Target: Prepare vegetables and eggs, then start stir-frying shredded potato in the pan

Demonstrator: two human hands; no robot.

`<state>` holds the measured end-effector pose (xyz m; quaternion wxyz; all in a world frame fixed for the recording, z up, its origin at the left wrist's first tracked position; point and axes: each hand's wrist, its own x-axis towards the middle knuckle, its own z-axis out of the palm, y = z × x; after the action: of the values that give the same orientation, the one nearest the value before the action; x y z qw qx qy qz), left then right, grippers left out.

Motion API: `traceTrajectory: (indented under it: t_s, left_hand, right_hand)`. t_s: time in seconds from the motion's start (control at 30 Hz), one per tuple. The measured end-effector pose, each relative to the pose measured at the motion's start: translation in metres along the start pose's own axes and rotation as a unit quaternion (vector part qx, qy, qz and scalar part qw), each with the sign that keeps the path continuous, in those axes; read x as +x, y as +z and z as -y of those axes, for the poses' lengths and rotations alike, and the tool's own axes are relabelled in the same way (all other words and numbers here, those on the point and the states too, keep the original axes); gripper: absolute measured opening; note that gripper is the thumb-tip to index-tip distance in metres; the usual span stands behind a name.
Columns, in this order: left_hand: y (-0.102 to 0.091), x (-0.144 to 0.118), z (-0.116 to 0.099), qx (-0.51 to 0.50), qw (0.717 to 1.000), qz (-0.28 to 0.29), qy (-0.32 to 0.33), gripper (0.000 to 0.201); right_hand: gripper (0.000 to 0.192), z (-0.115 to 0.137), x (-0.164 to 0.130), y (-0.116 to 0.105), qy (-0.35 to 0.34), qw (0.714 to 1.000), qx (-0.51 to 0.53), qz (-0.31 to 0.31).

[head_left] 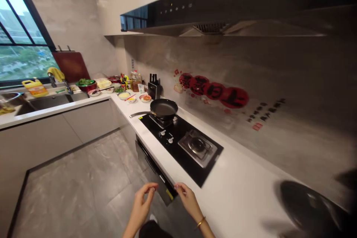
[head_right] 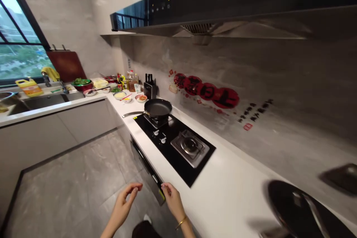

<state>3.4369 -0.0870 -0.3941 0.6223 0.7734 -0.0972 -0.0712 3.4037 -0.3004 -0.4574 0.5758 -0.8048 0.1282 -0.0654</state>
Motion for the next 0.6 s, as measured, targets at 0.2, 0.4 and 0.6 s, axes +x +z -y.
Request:
traceTrajectory:
  t_s: [0.2,0.4,0.6]
  left_hand:
    - [-0.043,0.112,0.03,0.056,0.994,-0.085,0.034,0.032]
    - [-0.095,0.27,0.062,0.231,0.951,-0.166,0.124,0.026]
    - [-0.122,0.427,0.063,0.386,0.922,0.014,0.018,0.049]
  right_hand:
    - [0.034,0.022,0.152,0.042,0.025,0.992,-0.107,0.061]
    - [0.039,-0.006,0.305,0.057,0.25,0.935,-0.247,0.041]
    - [0.048,-0.031,0.396,0.083,0.343,0.864,-0.366,0.047]
